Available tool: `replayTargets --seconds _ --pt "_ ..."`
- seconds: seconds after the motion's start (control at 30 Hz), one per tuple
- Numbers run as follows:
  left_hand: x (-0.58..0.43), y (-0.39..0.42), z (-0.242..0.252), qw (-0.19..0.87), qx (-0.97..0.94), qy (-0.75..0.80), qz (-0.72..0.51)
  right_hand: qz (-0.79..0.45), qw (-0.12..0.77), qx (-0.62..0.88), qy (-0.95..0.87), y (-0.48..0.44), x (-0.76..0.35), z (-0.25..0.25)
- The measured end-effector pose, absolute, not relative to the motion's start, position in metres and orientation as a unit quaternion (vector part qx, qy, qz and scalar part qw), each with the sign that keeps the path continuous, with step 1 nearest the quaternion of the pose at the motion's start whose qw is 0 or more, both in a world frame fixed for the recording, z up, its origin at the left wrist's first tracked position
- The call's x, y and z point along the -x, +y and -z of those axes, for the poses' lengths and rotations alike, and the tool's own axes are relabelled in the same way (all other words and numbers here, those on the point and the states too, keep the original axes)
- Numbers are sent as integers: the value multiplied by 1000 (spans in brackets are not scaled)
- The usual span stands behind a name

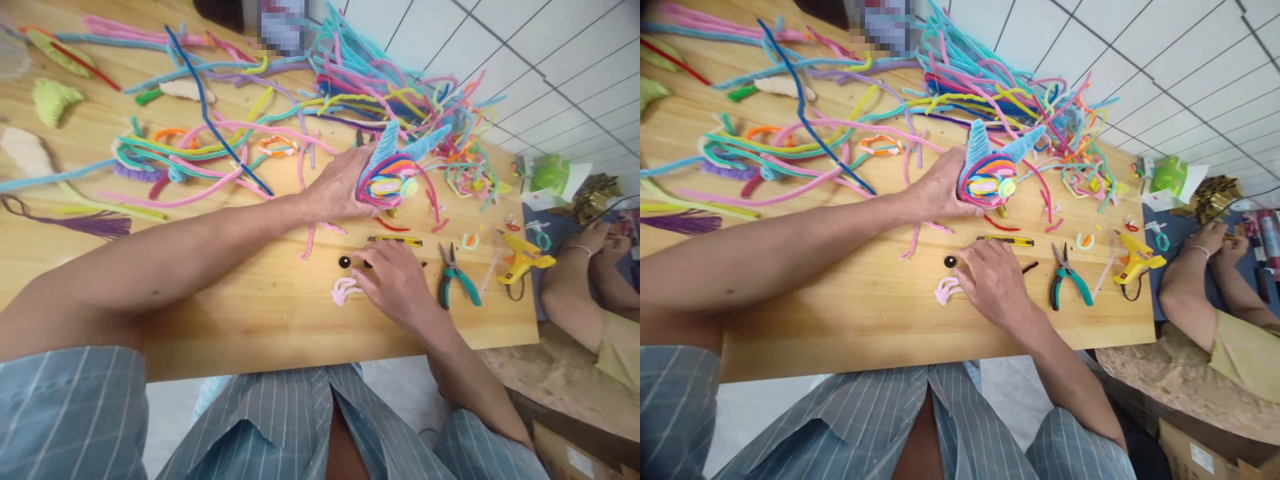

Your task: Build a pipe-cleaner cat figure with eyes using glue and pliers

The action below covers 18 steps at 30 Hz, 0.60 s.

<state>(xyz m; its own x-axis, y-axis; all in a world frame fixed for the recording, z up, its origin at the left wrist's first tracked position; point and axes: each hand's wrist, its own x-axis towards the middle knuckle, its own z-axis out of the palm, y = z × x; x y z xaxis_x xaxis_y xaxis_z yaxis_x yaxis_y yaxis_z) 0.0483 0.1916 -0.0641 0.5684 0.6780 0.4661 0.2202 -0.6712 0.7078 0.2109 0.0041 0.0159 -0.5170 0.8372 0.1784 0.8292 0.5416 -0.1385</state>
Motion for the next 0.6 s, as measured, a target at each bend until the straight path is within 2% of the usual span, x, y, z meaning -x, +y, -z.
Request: replayTargets --seconds 0.23,0.43,0.6 --pt "-51 189 60 300 -827 277 -387 -31 48 462 -885 9 -207 -13" --pt "-53 189 57 333 -814 272 -389 -106 107 504 -851 19 -212 -10" --pt "-52 186 51 312 -824 280 -381 -132 133 512 -838 31 -218 -11"
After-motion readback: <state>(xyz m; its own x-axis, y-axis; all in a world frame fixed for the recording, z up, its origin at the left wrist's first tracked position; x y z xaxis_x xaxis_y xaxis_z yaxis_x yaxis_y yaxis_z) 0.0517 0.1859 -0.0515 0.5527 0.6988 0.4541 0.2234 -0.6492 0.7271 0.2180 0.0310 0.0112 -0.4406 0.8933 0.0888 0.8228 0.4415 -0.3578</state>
